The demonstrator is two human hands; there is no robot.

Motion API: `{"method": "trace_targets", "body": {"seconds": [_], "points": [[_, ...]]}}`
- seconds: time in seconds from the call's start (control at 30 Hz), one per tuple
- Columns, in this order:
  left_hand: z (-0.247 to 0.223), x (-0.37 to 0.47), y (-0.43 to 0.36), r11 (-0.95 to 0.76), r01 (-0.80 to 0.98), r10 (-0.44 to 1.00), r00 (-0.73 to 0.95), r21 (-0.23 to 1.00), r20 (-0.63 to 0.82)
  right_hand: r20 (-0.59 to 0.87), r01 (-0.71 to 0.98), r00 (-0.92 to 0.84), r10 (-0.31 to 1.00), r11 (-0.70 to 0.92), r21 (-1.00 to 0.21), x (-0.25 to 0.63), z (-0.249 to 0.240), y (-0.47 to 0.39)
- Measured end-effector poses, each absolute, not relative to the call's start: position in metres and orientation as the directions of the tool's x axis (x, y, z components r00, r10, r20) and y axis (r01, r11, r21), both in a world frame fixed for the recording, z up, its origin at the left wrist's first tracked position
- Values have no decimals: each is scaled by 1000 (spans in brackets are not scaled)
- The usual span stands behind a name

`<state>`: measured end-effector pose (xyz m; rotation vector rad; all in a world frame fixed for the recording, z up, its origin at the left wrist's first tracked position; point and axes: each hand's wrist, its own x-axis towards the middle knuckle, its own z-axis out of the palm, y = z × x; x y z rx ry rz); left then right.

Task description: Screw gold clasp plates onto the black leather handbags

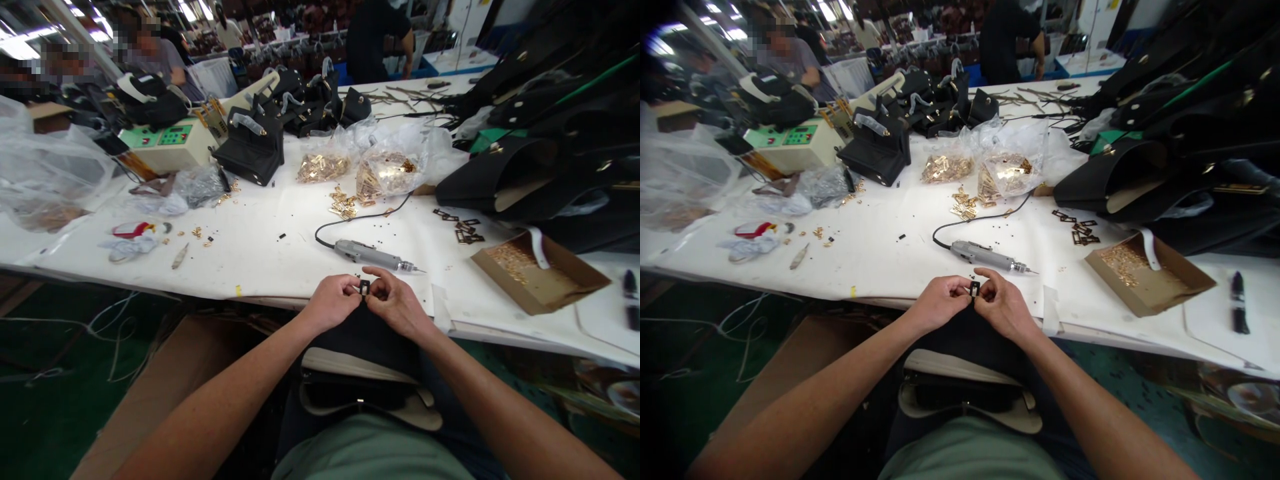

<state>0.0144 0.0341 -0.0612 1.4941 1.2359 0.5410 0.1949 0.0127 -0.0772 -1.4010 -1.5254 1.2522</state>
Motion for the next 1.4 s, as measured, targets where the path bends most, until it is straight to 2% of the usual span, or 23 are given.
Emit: {"method": "trace_targets", "body": {"seconds": [0.23,0.7,0.9,1.17,1.4], "points": [[-67,21,34,278,337,892,256,900,-372,-145,309,-193,970,-80,-948,198,-77,17],[-67,15,39,284,276,869,332,918,-368,-194,278,-250,949,-121,-953,203,-74,21],[-64,14,39,279,277,864,344,919,-367,-191,321,-248,950,-105,-941,201,-77,23],[-62,14,40,277,294,864,341,915,-371,-207,256,-317,926,-127,-958,206,-73,24],[-62,15,40,290,295,859,339,910,-383,-216,258,-267,939,-146,-955,203,-74,22]]}}
